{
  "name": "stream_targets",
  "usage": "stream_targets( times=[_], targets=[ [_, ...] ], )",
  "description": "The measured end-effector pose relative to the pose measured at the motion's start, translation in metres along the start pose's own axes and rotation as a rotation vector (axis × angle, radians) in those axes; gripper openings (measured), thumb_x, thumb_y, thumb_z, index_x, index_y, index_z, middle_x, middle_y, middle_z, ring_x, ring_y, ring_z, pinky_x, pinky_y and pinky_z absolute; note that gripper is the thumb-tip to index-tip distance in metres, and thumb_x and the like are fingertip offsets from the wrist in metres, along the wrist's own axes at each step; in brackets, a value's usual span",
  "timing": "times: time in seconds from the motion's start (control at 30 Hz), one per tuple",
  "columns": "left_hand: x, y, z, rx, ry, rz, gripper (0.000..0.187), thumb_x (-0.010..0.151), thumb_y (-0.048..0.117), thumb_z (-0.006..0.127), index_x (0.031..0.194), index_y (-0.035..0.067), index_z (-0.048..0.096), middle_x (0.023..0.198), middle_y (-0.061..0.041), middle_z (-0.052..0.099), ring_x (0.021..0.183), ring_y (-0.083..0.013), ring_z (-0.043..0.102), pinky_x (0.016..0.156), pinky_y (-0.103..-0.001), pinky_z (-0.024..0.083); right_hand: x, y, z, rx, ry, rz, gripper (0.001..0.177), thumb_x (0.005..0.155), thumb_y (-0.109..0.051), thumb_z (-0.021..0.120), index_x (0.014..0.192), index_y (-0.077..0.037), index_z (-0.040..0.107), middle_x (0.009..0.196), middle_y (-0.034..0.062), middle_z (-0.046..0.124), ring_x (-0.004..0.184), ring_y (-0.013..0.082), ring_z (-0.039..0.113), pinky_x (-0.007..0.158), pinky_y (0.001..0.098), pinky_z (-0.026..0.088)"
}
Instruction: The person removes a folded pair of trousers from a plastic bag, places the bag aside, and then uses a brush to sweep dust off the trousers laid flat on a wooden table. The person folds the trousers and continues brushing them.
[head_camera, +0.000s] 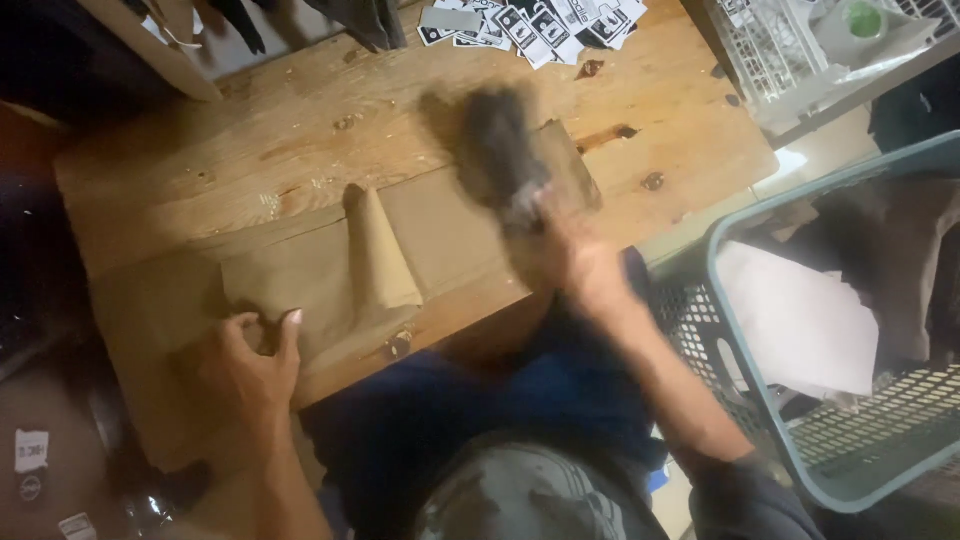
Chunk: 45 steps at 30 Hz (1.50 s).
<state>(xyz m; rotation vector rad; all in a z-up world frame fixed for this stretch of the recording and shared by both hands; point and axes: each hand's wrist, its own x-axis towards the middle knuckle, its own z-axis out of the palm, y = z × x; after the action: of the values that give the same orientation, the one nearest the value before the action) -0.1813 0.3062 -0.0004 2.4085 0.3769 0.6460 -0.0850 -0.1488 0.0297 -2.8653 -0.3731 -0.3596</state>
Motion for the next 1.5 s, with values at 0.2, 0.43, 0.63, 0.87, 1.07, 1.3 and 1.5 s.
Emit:
stream_targets(
  times=[0.2, 0.43, 0.63, 0.87, 1.07, 1.3, 1.5],
  targets=[
    [0.011, 0.026, -0.02, 0.359, 0.019, 0.164, 0.071, 0.089, 0.06, 0.08, 0.142, 0.015, 0.065, 0.138, -0.02, 0.058, 0.12, -0.0466, 0.059, 0.098, -0.064, 0.038, 0.001, -0.008, 0.036, 0.063, 0.131, -0.16, 0.048, 0.098, -0.024, 0.054, 0.145, -0.028, 0.062, 0.072, 0.0126, 0.068, 0.049, 0.0304, 0.064, 0.039, 0.0366, 0.052],
    [0.01, 0.024, -0.013, 0.425, -0.042, 0.095, 0.068, 0.094, 0.061, 0.069, 0.145, 0.016, 0.062, 0.148, -0.022, 0.054, 0.121, -0.0568, 0.055, 0.092, -0.071, 0.038, -0.021, 0.058, 0.005, -0.111, 0.091, 0.174, 0.074, 0.09, -0.019, 0.057, 0.162, -0.021, 0.041, 0.114, 0.018, 0.059, 0.103, 0.0367, 0.057, 0.082, 0.0439, 0.044],
    [0.014, 0.024, -0.009, 0.499, -0.003, 0.155, 0.068, 0.092, 0.061, 0.072, 0.144, 0.017, 0.067, 0.147, -0.02, 0.059, 0.12, -0.053, 0.06, 0.09, -0.067, 0.043, -0.068, -0.036, -0.005, 0.058, -0.058, -0.082, 0.05, 0.091, -0.039, 0.052, 0.14, -0.039, 0.062, 0.087, 0.0051, 0.074, 0.063, 0.026, 0.072, 0.053, 0.04, 0.058],
    [0.015, 0.037, -0.017, 0.427, -0.047, 0.133, 0.068, 0.094, 0.055, 0.072, 0.143, 0.008, 0.064, 0.146, -0.027, 0.056, 0.133, -0.0549, 0.05, 0.094, -0.072, 0.039, -0.056, 0.059, -0.014, -0.39, -0.001, 0.399, 0.057, 0.096, -0.019, 0.061, 0.153, -0.025, 0.058, 0.083, 0.0118, 0.076, 0.06, 0.0302, 0.075, 0.046, 0.0398, 0.058],
    [0.014, 0.017, -0.009, 0.445, 0.023, 0.242, 0.067, 0.093, 0.055, 0.072, 0.141, 0.009, 0.066, 0.143, -0.026, 0.058, 0.134, -0.0523, 0.052, 0.096, -0.068, 0.042, -0.017, -0.032, -0.024, 0.118, 0.039, -0.016, 0.056, 0.093, -0.035, 0.054, 0.149, -0.028, 0.055, 0.089, 0.0161, 0.073, 0.064, 0.0383, 0.072, 0.054, 0.0518, 0.057],
    [0.016, 0.045, -0.024, 0.427, -0.126, 0.087, 0.072, 0.097, 0.058, 0.059, 0.148, 0.008, 0.058, 0.149, -0.03, 0.051, 0.143, -0.0532, 0.04, 0.098, -0.077, 0.034, 0.021, 0.058, 0.089, -0.31, 0.231, 0.091, 0.078, 0.089, -0.066, 0.061, 0.131, 0.0, 0.062, 0.07, 0.0151, 0.065, 0.053, 0.0329, 0.07, 0.044, 0.0411, 0.056],
    [0.027, 0.063, -0.029, 0.664, 0.032, 0.396, 0.053, 0.088, 0.048, 0.074, 0.127, 0.011, 0.073, 0.129, -0.019, 0.07, 0.117, -0.0378, 0.065, 0.097, -0.052, 0.052, 0.074, 0.02, 0.008, 0.313, -0.027, 0.553, 0.04, 0.1, -0.032, 0.057, 0.119, 0.003, 0.058, 0.106, 0.0252, 0.055, 0.083, 0.0494, 0.065, 0.069, 0.0582, 0.057]
  ],
)
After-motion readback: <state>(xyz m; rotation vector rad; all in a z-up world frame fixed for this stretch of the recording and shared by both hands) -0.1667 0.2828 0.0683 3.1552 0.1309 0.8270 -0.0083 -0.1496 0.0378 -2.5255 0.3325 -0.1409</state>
